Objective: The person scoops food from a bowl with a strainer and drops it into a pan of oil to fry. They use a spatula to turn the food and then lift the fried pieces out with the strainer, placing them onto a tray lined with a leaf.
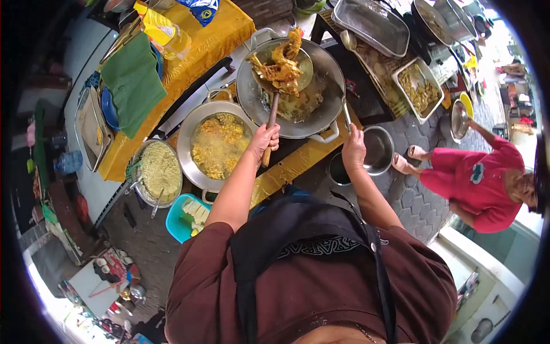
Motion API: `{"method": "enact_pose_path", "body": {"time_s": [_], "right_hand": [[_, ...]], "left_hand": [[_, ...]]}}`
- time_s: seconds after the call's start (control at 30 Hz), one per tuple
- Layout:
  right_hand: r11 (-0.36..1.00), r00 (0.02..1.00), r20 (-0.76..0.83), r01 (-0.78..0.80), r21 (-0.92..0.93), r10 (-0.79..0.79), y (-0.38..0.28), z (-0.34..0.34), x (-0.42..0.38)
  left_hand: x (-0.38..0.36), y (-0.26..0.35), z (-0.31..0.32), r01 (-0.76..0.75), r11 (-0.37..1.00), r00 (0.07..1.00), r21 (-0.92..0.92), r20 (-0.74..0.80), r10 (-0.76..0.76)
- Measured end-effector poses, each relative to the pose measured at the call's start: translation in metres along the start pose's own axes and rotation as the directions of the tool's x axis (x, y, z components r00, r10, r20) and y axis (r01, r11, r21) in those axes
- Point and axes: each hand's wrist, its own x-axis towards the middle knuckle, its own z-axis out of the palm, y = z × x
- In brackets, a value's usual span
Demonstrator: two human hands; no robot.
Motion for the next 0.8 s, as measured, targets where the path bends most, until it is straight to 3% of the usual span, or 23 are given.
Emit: {"method": "enact_pose_path", "body": {"time_s": [0.1,0.2,0.4,0.47,0.53,0.6,0.67,0.73,0.77,0.8], "right_hand": [[0.983,0.969,0.245,0.015,-0.183,0.030,-0.006,0.016,-0.037],[0.983,0.925,0.380,0.085,-0.164,-0.016,-0.026,0.035,-0.060],[0.997,0.927,0.376,0.019,-0.070,0.009,-0.047,0.075,-0.081],[0.999,0.962,0.273,0.000,0.035,-0.010,-0.045,0.090,-0.091],[0.992,0.957,0.283,-0.090,0.093,0.060,-0.045,0.089,-0.102],[0.885,0.920,0.371,-0.275,0.377,0.128,-0.047,0.082,-0.108],[0.823,0.896,0.396,-0.372,0.430,0.199,-0.036,0.085,-0.111],[0.579,0.861,0.330,-0.506,0.639,0.387,-0.011,0.103,-0.120],[0.568,0.848,0.239,-0.501,0.653,0.472,0.004,0.114,-0.122],[0.686,0.858,0.195,-0.499,0.529,0.475,0.019,0.114,-0.120]], "left_hand": [[-0.017,0.010,0.005,-0.030,0.999,1.000,-0.011,0.009,0.030],[-0.034,0.017,0.010,-0.025,0.999,1.000,-0.020,0.011,0.025],[-0.060,0.026,0.023,0.002,0.999,1.000,0.043,-0.006,-0.001],[-0.063,0.027,0.026,-0.004,1.000,1.000,0.031,-0.009,0.004],[-0.061,0.025,0.026,0.018,0.999,1.000,0.049,-0.009,-0.017],[-0.059,0.025,0.025,0.010,0.999,1.000,0.035,-0.005,-0.010],[-0.056,0.023,0.027,0.025,0.999,1.000,0.045,-0.007,-0.025],[-0.054,0.021,0.029,0.018,1.000,1.000,0.009,0.001,-0.018],[-0.052,0.021,0.030,0.018,1.000,1.000,0.015,-0.004,-0.018],[-0.050,0.020,0.032,0.024,0.999,1.000,0.025,-0.002,-0.024]]}}
